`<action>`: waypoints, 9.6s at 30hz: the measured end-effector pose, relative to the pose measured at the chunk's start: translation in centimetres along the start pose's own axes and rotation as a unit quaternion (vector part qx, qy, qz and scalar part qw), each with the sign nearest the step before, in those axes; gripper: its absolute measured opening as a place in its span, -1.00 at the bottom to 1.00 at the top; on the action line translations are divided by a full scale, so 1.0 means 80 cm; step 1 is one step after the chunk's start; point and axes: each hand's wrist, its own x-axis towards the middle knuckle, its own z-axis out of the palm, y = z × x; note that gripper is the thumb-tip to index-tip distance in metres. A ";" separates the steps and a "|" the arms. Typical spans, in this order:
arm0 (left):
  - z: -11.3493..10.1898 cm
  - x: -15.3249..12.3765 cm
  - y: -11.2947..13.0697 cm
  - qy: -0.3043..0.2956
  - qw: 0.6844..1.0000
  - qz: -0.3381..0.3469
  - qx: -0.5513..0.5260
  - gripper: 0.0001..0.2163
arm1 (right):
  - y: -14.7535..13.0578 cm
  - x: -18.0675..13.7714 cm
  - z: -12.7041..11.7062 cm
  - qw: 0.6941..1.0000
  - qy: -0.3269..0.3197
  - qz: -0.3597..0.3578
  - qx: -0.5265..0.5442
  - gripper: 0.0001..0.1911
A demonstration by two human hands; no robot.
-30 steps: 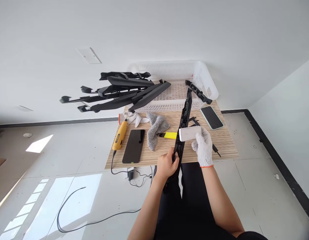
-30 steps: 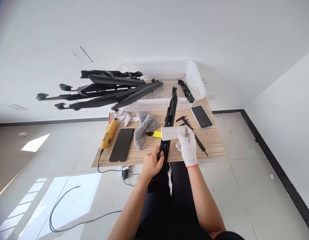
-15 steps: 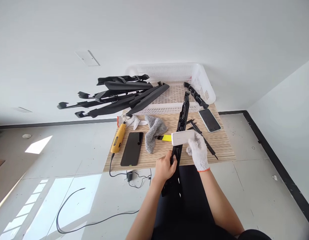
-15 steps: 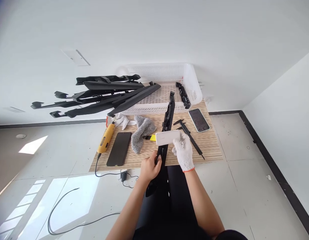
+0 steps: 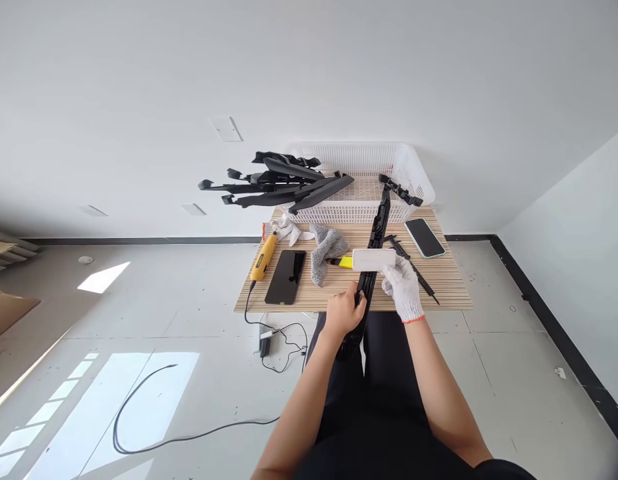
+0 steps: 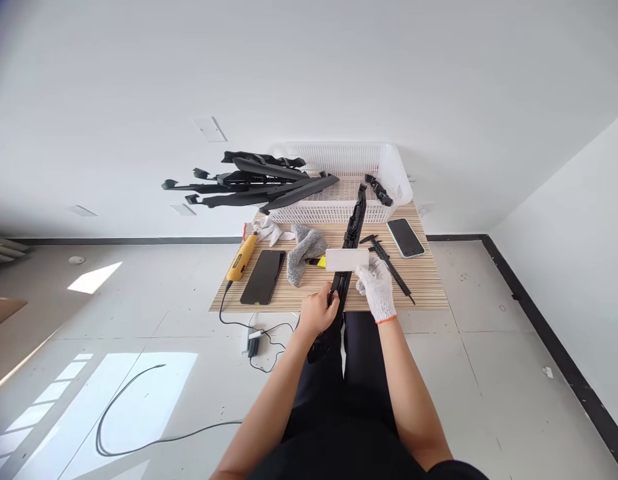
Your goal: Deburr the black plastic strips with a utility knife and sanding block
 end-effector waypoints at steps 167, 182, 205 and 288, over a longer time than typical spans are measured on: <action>-0.012 -0.005 -0.011 0.003 0.993 -0.021 -0.117 -0.77 | 0.006 0.001 0.002 0.993 0.092 -0.060 -0.034 -0.59; -0.015 -0.006 -0.011 0.012 0.990 -0.030 -0.137 -0.78 | 0.008 -0.002 0.000 0.994 0.036 -0.063 -0.079 -0.57; -0.009 -0.007 -0.010 0.010 0.988 -0.043 -0.149 -0.84 | 0.003 -0.004 -0.003 0.997 0.014 -0.055 -0.045 -0.49; -0.012 -0.006 -0.020 0.042 0.971 -0.026 -0.234 -0.66 | 0.006 -0.018 -0.013 0.978 -0.066 -0.005 -0.195 -0.66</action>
